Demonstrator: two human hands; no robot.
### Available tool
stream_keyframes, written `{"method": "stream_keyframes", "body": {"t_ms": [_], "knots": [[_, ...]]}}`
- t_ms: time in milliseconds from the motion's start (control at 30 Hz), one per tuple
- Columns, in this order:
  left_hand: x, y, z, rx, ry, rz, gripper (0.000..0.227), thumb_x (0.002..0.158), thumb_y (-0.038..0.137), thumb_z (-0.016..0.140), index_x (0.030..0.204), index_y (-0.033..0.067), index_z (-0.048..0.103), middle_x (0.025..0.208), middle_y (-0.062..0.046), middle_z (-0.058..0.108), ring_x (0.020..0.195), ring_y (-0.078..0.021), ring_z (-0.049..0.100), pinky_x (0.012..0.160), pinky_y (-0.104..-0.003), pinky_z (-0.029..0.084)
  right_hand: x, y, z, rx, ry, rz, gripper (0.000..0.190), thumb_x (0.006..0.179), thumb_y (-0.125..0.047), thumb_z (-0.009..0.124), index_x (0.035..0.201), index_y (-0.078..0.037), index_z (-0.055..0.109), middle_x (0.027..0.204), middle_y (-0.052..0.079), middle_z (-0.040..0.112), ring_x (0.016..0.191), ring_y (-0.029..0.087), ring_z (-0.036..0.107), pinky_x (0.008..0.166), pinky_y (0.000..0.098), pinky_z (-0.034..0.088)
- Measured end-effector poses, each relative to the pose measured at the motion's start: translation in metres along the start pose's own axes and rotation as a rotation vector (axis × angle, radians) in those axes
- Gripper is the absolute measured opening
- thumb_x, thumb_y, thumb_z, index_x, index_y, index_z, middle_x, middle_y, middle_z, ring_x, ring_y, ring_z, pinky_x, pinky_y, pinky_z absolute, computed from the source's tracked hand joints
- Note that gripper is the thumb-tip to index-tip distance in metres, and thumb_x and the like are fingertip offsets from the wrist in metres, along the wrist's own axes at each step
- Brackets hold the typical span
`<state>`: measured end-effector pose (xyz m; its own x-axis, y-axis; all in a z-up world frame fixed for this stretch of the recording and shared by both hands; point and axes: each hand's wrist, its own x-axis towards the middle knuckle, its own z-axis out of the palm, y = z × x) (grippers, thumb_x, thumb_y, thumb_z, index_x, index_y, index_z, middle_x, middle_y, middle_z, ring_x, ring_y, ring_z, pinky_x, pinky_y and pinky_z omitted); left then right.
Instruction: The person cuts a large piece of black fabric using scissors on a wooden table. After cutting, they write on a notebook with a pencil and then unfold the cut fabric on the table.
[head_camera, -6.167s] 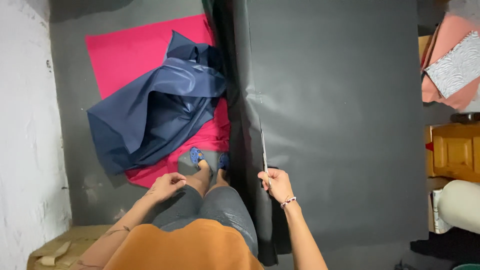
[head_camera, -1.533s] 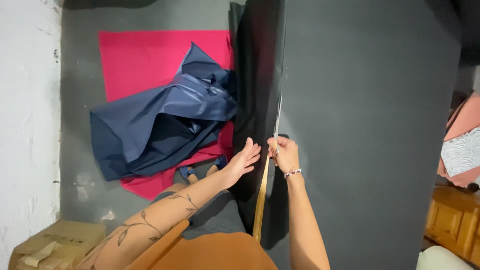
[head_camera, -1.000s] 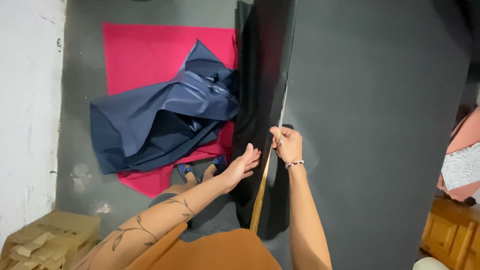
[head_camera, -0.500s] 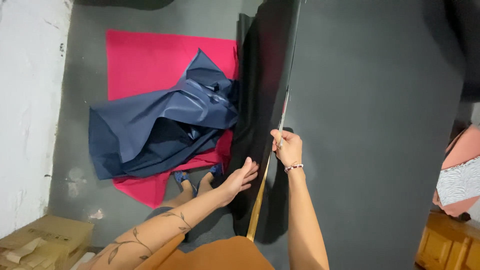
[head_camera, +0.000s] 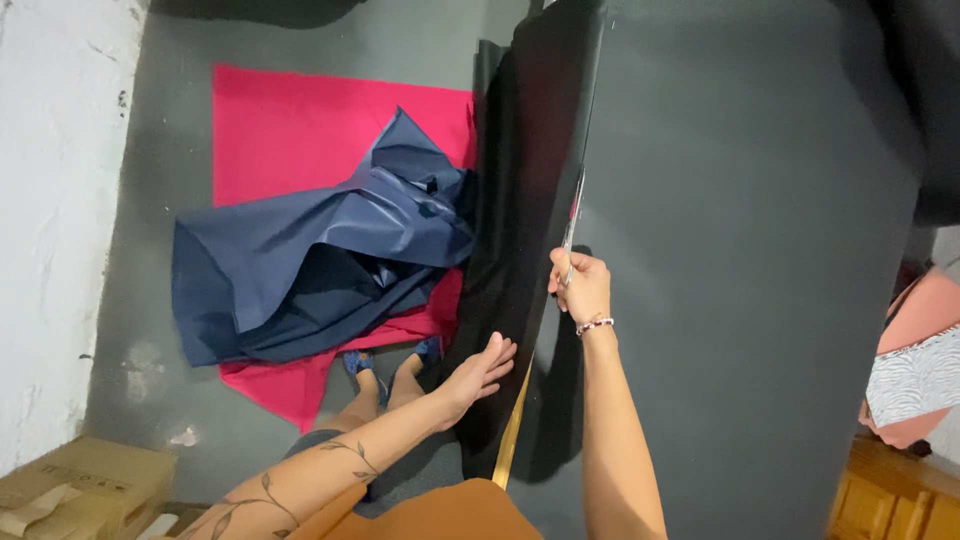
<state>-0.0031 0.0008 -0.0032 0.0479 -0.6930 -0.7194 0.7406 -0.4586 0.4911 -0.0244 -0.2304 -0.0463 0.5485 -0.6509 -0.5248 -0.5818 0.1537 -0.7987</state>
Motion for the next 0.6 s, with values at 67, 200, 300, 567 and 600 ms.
{"method": "stream_keyframes", "body": {"t_ms": [67,200,300,567,600], "knots": [[0.0,0.002,0.0,-0.006,0.002,-0.006,0.092,0.105,0.075,0.02,0.164,0.0045,0.015,0.171,-0.015,0.02,0.156,-0.0364,0.021,0.124,-0.061,0.016,0.006,-0.005,-0.001,-0.028,0.01,-0.012,0.055,0.097,-0.044,0.072,0.056,-0.009,0.06,0.043,0.007,0.053,0.027,0.014,0.045,0.031,0.0243,0.035],[0.0,0.0,-0.003,-0.006,-0.006,-0.026,0.094,0.103,0.078,0.02,0.165,0.0076,0.016,0.171,-0.012,0.021,0.156,-0.0331,0.022,0.125,-0.058,0.017,0.008,-0.008,-0.003,-0.072,0.024,-0.04,0.061,0.095,-0.05,0.075,0.053,-0.008,0.06,0.038,0.007,0.048,0.025,0.014,0.043,0.03,0.024,0.032],[0.005,-0.004,-0.005,-0.01,-0.011,-0.023,0.094,0.103,0.078,0.02,0.165,0.007,0.015,0.172,-0.012,0.021,0.156,-0.0337,0.021,0.125,-0.058,0.017,0.011,-0.013,-0.006,-0.078,0.009,-0.027,0.059,0.096,-0.047,0.074,0.054,-0.009,0.06,0.041,0.007,0.051,0.027,0.015,0.045,0.033,0.025,0.035],[0.006,-0.005,-0.003,-0.014,-0.002,-0.022,0.094,0.103,0.077,0.021,0.164,0.0058,0.017,0.171,-0.012,0.022,0.156,-0.0341,0.023,0.125,-0.058,0.018,0.031,-0.02,-0.009,-0.142,0.029,-0.036,0.059,0.095,-0.054,0.071,0.053,-0.012,0.061,0.041,0.004,0.05,0.032,0.014,0.049,0.038,0.0233,0.037],[0.005,-0.007,-0.003,-0.025,0.003,-0.02,0.094,0.103,0.078,0.022,0.164,0.0057,0.017,0.171,-0.013,0.022,0.156,-0.0342,0.023,0.124,-0.058,0.019,0.032,-0.016,-0.009,-0.137,0.035,-0.037,0.059,0.094,-0.054,0.073,0.054,-0.012,0.06,0.041,0.004,0.051,0.032,0.014,0.049,0.039,0.0237,0.038]]}}
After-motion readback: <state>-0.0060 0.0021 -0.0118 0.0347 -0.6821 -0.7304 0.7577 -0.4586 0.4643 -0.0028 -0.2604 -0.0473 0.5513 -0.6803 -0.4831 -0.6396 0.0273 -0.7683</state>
